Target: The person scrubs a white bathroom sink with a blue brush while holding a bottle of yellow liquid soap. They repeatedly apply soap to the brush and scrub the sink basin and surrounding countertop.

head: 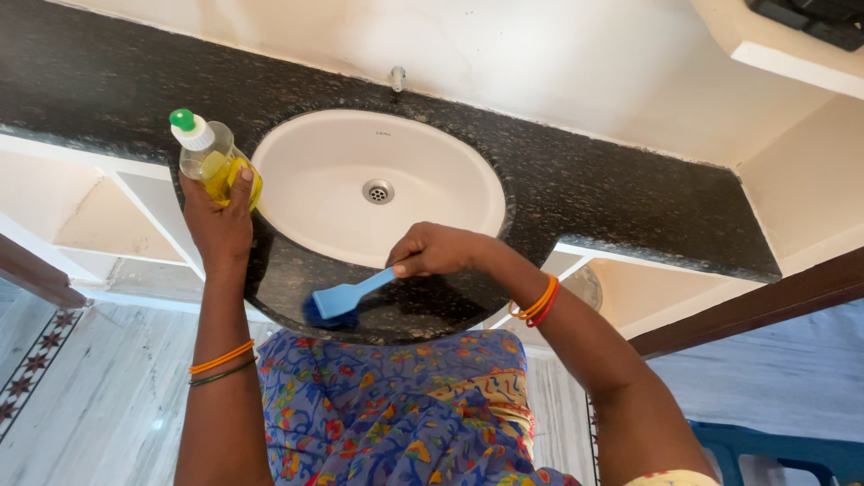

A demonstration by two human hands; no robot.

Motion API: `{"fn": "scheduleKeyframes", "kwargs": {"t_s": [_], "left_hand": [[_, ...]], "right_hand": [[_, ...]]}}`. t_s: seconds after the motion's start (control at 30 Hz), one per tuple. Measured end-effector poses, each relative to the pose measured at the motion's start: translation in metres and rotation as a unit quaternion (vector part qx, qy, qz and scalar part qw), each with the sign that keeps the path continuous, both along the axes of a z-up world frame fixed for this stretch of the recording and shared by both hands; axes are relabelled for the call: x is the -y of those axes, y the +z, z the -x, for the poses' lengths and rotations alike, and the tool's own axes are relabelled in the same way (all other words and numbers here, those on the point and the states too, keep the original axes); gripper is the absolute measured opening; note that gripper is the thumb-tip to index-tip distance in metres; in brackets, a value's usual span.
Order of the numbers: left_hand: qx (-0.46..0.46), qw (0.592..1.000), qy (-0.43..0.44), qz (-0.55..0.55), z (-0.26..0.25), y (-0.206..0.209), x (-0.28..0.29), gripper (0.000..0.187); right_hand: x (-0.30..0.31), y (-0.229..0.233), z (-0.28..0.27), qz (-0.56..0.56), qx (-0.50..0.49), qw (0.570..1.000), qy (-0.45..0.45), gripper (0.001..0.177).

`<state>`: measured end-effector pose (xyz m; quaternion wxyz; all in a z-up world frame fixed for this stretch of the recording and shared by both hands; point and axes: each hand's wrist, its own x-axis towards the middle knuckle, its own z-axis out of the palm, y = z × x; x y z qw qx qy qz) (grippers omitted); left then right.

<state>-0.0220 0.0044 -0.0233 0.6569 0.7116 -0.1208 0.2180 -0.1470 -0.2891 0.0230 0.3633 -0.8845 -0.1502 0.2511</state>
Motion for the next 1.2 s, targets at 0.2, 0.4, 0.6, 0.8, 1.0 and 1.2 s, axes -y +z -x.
{"fn": "scheduleKeyframes", "kwargs": {"t_s": [0.2,0.4,0.6,0.8,1.0,1.2], "left_hand": [[0.032,0.999,-0.004,0.033,0.000,-0.001,-0.002,0.066],[0.039,0.993,0.052,0.103,-0.006,-0.009,-0.005,0.064],[0.068,0.984,0.119,0.112,-0.014,-0.020,-0.009,0.066],[0.026,0.976,0.127,0.174,-0.019,-0.020,-0.010,0.066],[0.035,0.970,0.112,0.211,-0.016,-0.010,-0.009,0.065],[0.007,0.983,0.091,0.158,-0.013,0.000,-0.004,0.063]], "right_hand": [[0.114,0.055,0.044,0.163,-0.080,0.981,-0.064,0.024],[0.157,0.044,0.052,0.103,-0.067,0.990,-0.069,0.032],[0.055,-0.015,-0.039,-0.030,-0.039,0.999,-0.006,0.023],[-0.040,-0.033,-0.136,-0.067,-0.004,0.996,-0.058,0.019],[-0.075,-0.047,-0.202,-0.100,0.107,0.974,-0.172,0.024],[-0.075,-0.066,-0.235,0.021,0.270,0.901,-0.340,0.026]]}}
